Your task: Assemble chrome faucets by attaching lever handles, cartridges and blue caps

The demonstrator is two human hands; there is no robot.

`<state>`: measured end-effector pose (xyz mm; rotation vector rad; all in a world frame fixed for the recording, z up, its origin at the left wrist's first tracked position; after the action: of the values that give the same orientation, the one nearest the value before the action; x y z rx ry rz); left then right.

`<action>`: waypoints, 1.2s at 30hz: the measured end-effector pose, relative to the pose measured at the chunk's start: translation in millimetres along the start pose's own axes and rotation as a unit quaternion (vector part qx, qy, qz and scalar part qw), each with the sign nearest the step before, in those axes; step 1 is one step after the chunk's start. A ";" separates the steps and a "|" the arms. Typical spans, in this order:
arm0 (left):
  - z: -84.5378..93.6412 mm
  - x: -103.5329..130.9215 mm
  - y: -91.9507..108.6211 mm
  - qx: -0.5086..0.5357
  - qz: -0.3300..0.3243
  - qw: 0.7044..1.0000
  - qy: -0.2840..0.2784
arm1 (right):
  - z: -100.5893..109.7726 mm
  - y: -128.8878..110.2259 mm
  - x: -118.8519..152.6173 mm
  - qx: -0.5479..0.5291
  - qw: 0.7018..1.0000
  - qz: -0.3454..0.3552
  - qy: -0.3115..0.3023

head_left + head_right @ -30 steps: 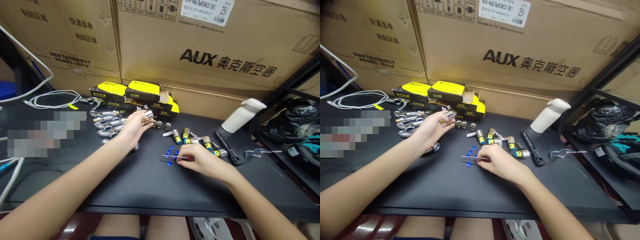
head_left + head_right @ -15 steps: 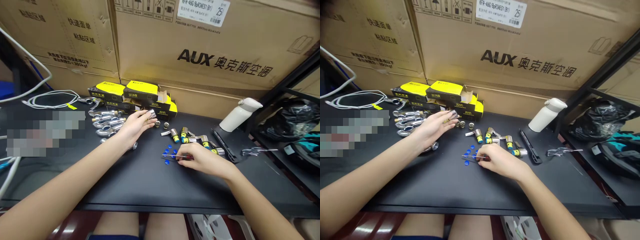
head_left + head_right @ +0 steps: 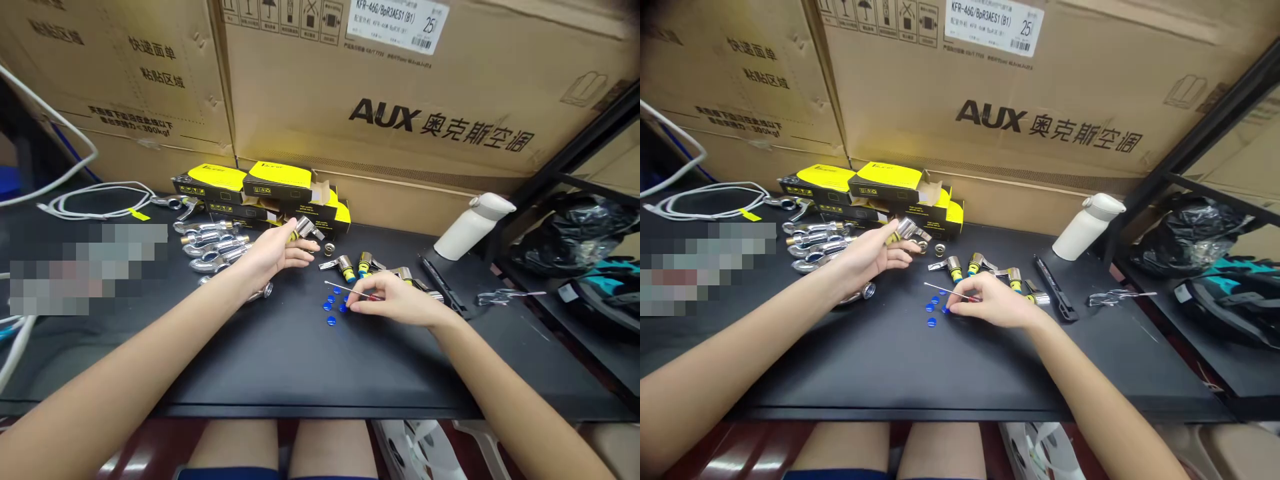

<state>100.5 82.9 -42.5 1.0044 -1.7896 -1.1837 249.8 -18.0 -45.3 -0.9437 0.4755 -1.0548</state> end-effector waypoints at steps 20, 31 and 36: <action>14.5 -0.3 13.4 0.040 -0.034 0.998 0.036 | 17.4 -29.0 -31.8 0.232 0.932 0.104 0.258; -3.9 4.4 6.7 -0.006 -0.019 0.999 -0.038 | 63.4 4.7 -17.6 0.277 0.912 0.040 0.301; -23.3 14.9 3.0 -0.040 -0.006 0.994 -0.103 | 75.6 -2.3 -3.9 0.196 0.895 0.046 0.398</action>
<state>114.5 62.0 -30.5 0.8748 -1.8786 -1.3977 302.0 17.0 -3.1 -0.0884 0.9259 -1.3678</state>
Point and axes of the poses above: each hand's wrist, its own x-axis away from the middle knuckle, its own z-axis out of the back of the hand, y = z × x, the point moved 9 cm from there along -x, towards the middle knuckle, and after that the axes turned 2 degrees about z, right-handed, at the moved point
